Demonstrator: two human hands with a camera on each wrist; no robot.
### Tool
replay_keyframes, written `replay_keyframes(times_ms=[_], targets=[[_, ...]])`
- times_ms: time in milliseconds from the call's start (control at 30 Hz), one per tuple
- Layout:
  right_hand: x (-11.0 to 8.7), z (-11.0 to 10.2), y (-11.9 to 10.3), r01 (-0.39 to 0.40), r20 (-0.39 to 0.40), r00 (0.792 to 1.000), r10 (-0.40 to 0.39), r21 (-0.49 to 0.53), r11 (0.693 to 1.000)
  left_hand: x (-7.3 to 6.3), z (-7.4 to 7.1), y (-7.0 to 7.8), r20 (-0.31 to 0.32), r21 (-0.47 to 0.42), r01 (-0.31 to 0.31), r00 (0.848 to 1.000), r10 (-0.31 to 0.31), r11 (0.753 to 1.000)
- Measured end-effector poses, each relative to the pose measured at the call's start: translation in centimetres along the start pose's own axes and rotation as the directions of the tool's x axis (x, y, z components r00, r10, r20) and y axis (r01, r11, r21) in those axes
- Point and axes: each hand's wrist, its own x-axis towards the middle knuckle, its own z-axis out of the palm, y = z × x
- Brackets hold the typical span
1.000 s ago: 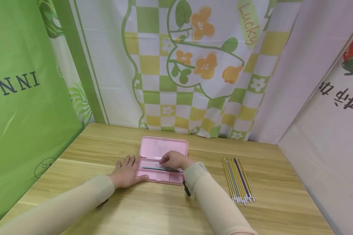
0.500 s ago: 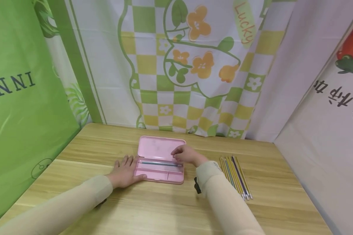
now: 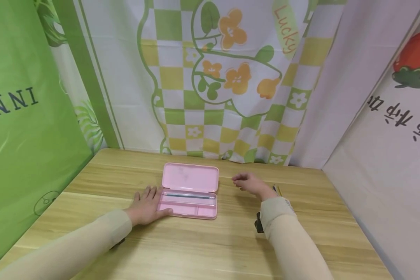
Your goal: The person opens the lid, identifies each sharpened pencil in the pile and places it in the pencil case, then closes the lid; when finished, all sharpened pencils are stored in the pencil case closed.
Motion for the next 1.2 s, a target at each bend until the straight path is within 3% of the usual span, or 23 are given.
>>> replay_keyframes(times_ms=[300,500,667,933,1067,1200], targets=[[-3.0,-4.1,2.2,-0.047,-0.163,0.986,0.040,-0.041,0.998,-0.1,-0.3,0.3,0.001,0.005,-0.011,1.000,0.011,1.000],[-4.5,-5.9,3.6,-0.133,-0.274,0.955,0.109,-0.071,0.989,0.0,0.1,0.0,-0.008,0.013,-0.007,1.000,0.007,1.000],[-5.3,-6.9,5.3,-0.175,-0.307,0.942,0.138,-0.096,0.980,0.0,0.2,-0.2,-0.008,0.008,-0.011,1.000,0.011,1.000],[-5.7,-7.5,8.5,-0.218,-0.337,0.920,0.199,-0.020,0.976,-0.2,-0.3,0.0,0.003,-0.003,-0.003,1.000,0.003,1.000],[-5.6,-7.5,8.8,-0.255,-0.351,0.913,0.210,-0.087,0.963,0.1,-0.1,-0.3,0.011,-0.002,0.001,1.000,-0.001,1.000],[-5.3,-7.3,8.5,-0.309,-0.373,0.904,0.210,-0.229,0.923,0.5,0.5,-0.8,0.002,-0.004,-0.002,1.000,0.002,1.000]])
